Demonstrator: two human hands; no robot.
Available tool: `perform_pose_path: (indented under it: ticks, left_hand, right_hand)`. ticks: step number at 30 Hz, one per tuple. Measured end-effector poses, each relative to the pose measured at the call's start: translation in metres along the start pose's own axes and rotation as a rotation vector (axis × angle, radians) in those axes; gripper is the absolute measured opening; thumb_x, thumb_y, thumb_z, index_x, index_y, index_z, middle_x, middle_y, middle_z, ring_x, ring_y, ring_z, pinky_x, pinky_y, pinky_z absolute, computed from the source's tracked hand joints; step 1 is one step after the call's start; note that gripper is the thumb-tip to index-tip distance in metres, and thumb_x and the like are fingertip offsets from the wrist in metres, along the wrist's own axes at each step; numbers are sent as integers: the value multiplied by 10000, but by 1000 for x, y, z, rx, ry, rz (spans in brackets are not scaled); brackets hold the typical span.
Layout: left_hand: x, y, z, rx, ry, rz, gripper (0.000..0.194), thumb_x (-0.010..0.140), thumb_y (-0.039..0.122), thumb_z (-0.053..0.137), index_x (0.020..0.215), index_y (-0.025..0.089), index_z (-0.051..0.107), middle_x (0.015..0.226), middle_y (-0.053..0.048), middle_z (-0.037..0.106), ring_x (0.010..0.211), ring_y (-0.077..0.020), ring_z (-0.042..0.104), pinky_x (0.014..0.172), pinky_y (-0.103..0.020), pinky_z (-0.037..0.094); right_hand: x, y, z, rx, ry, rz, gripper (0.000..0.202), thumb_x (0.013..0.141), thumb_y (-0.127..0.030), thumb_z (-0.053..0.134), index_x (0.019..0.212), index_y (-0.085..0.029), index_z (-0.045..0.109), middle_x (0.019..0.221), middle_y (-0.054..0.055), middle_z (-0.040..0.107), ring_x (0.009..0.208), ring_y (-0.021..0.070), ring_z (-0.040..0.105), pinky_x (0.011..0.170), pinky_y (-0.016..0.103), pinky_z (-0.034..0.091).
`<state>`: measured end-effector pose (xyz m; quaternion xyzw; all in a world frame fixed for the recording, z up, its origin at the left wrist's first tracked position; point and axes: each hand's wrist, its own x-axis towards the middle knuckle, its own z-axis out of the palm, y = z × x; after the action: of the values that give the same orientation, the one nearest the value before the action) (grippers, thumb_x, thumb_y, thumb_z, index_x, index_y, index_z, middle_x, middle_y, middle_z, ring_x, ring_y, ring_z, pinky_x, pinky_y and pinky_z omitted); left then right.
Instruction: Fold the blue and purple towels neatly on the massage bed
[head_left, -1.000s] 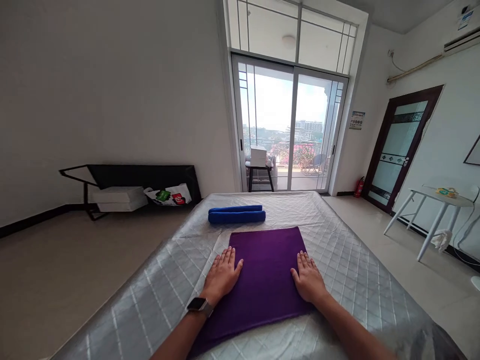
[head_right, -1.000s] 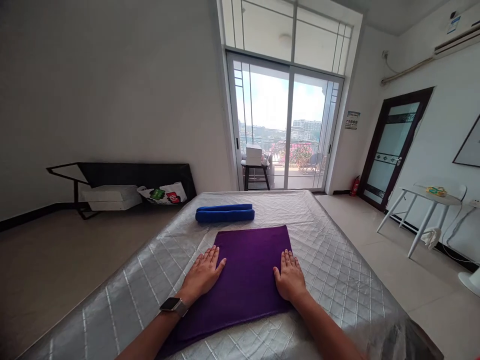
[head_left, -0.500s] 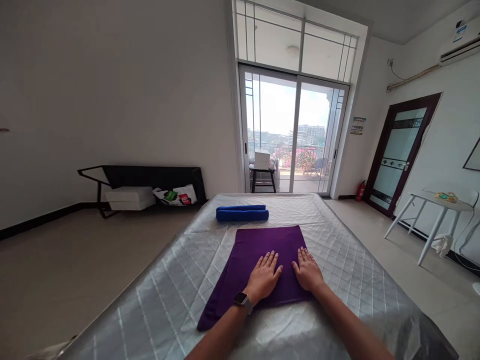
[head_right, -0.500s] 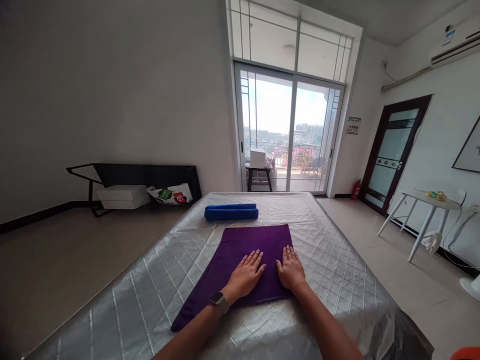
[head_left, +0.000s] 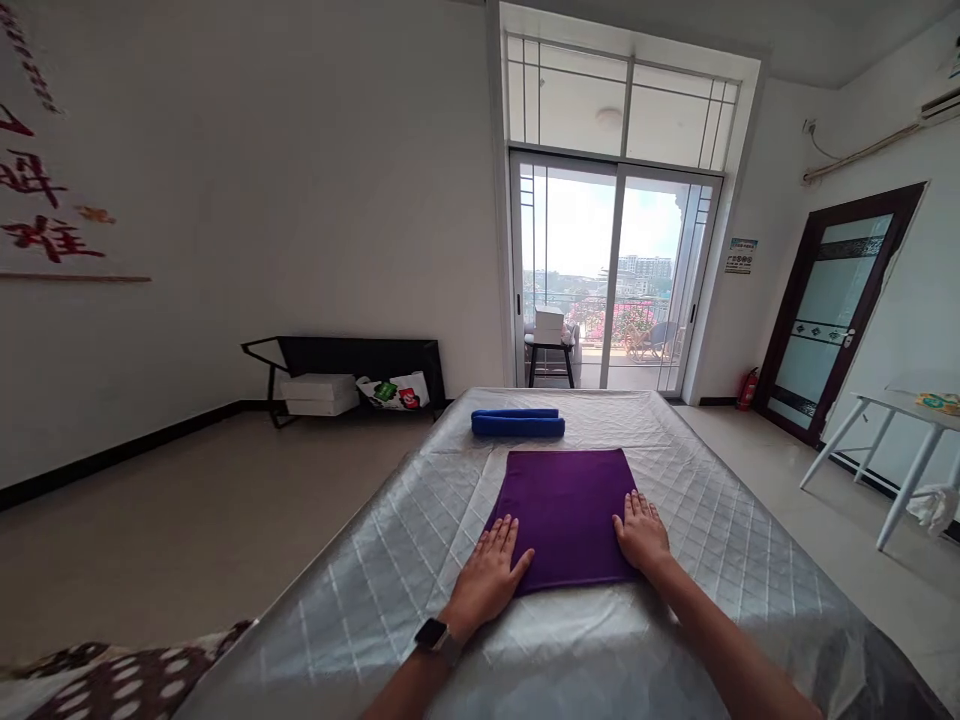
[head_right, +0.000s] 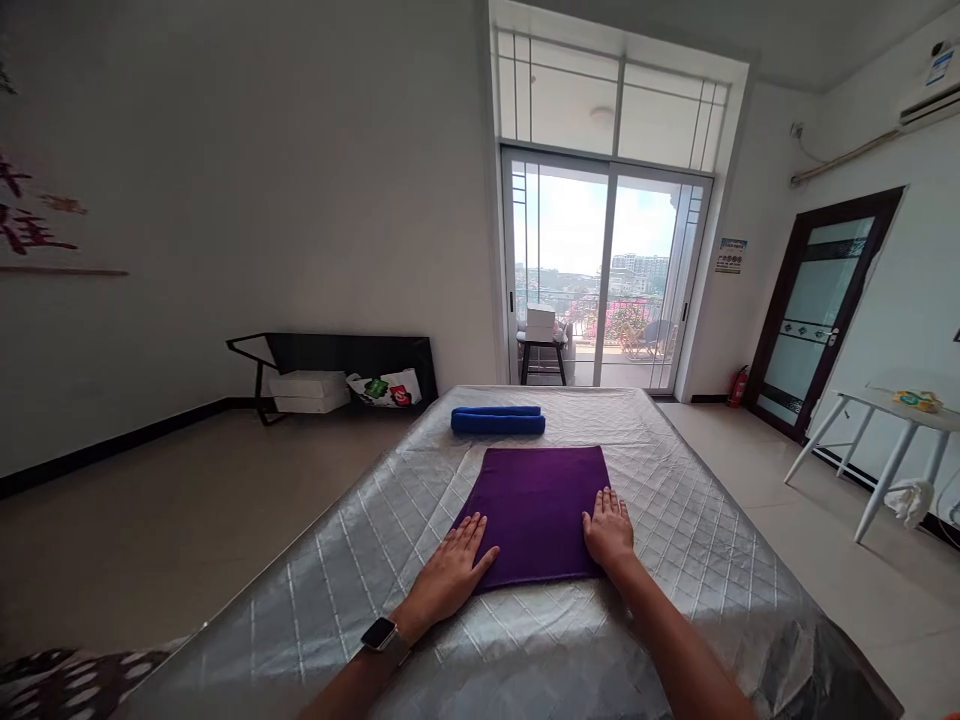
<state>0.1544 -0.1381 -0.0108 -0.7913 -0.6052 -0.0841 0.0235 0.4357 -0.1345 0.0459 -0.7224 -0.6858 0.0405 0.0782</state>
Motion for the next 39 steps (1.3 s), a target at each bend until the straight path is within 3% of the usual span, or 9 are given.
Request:
perform_pose_path:
  ticks: [7,16,19,25,28,30,33,39]
  left_hand:
    - [3,1,2,6,11,24,695,970,494,267,1500,52,353,1577,-151,312,1481,-275,253,1208,-450,243]
    - [7,-1,-17,-7,-161,7,778,964,570,217,1513,26,302,1594,-178,232,1486,-302,222,1209,-470,216]
    - [14,26,-24,-16,-122,42,799,969,592,188,1498,12,335,1582,-191,278,1485,-303,232,1206,-465,226]
    - [36,130,-21,-125,-33,299,731,998,547,107,1497,85,377,1578,-135,337,1483,-253,263,1207,-428,236]
    - [44,155,-12,-177,-28,278,736,1001,529,82,1497,68,369,1570,-148,352,1478,-254,278,1204,-435,240]
    - [46,155,-5,-188,-22,284,735,1001,530,65,1502,83,364,1569,-141,357,1478,-250,279,1205,-436,231]
    - [40,135,0,-184,-19,294,706,1000,536,76,1507,144,372,1575,-105,358,1479,-240,277,1204,-433,214]
    - [23,60,-9,-161,-76,178,720,983,590,138,1525,158,333,1594,-85,321,1493,-233,238,1211,-415,169]
  right_hand:
    - [-25,5,11,30,-46,-82,667,998,-410,230,1525,-3,274,1608,147,230,1501,224,187,1212,341,143]
    - [-26,6,13,104,-54,-74,715,989,-462,222,1542,-8,214,1623,143,171,1513,226,127,1217,352,114]
    - [-27,5,13,115,-44,-77,717,987,-461,225,1542,-7,213,1621,143,172,1512,230,134,1217,359,117]
    - [-26,8,15,56,-37,-104,668,985,-380,247,1535,-1,236,1616,155,191,1509,233,152,1216,371,132]
    - [-25,10,17,25,-38,-131,637,977,-314,257,1536,-10,241,1618,141,192,1510,228,150,1216,366,138]
    - [-24,10,17,14,-39,-143,638,980,-320,248,1535,-4,242,1613,148,206,1509,234,152,1215,373,146]
    - [-25,8,13,12,-24,-131,663,991,-378,233,1529,9,247,1607,166,215,1508,237,158,1213,378,149]
    - [-30,2,1,20,-50,-86,692,993,-431,229,1537,-3,228,1617,151,200,1509,211,154,1212,335,115]
